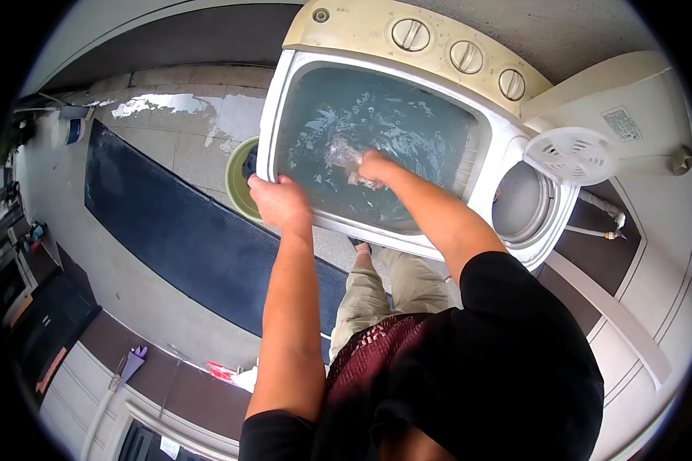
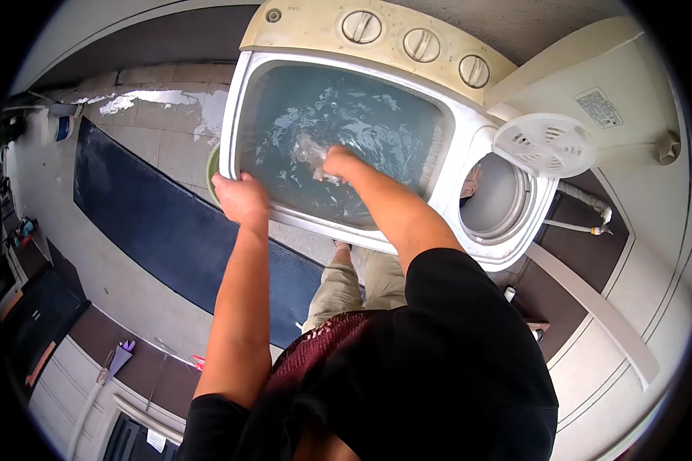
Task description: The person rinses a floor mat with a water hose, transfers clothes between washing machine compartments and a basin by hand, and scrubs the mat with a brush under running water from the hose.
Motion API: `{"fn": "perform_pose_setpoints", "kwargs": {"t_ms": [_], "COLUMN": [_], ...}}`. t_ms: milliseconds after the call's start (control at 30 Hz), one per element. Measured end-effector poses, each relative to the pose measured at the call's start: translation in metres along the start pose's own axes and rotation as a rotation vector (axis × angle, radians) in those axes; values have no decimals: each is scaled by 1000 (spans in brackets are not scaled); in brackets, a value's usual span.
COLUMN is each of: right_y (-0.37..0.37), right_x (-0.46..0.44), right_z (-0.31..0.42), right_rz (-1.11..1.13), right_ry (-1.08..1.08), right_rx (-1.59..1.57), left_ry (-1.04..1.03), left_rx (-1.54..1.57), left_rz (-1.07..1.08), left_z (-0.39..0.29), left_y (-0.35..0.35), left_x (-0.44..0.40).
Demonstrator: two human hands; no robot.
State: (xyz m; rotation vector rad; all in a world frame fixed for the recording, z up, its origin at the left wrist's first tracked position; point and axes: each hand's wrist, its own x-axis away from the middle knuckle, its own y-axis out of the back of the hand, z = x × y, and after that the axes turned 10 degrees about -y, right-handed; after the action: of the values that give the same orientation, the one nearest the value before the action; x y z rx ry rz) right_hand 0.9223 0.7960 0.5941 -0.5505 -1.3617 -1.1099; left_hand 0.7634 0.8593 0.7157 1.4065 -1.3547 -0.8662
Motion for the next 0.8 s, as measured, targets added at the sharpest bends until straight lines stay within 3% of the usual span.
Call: {"fn": "perform_pose_setpoints", "kwargs": {"t_ms": [67,200,267,367,400,433,500,533,600,700,800], "right_y": [7,39,42,49,47,52,47,43,33,7,1], "right_x": [26,131,178,261,279,308,335,335,315,244,218], "right_z": [-25,-75,-116,-164,-180,-185,-199,-209,-230,-273,-285], "right_rz": [-66,-144,-230,-383,-568,-643,-1009,-1023,-1436,-1039,-1163], "right_ry": [-123,-67,209,345,398,322,336,320,195,-196,-326], "right_rx": [-427,-544,-614,-891,-907,-899,-772,-788,-349,-80,-22], "left_ry": [-1,5,-2,5,-8,-21,-25,-1,-24,-32,-46], "left_rx": [4,-14,-29,-21,-20,-20,-19,-19,-27,-18,50], "left_rz": [-3,3,13,38,47,54,96,129,140,149,139], "left_z": [0,0,-2,-4,-1,2,-9,-12,-12,-7,-5], "left_y": [-1,-2,0,4,2,-1,11,16,15,12,10], "left_x": [0,1,4,6,5,4,11,14,17,16,14]}}
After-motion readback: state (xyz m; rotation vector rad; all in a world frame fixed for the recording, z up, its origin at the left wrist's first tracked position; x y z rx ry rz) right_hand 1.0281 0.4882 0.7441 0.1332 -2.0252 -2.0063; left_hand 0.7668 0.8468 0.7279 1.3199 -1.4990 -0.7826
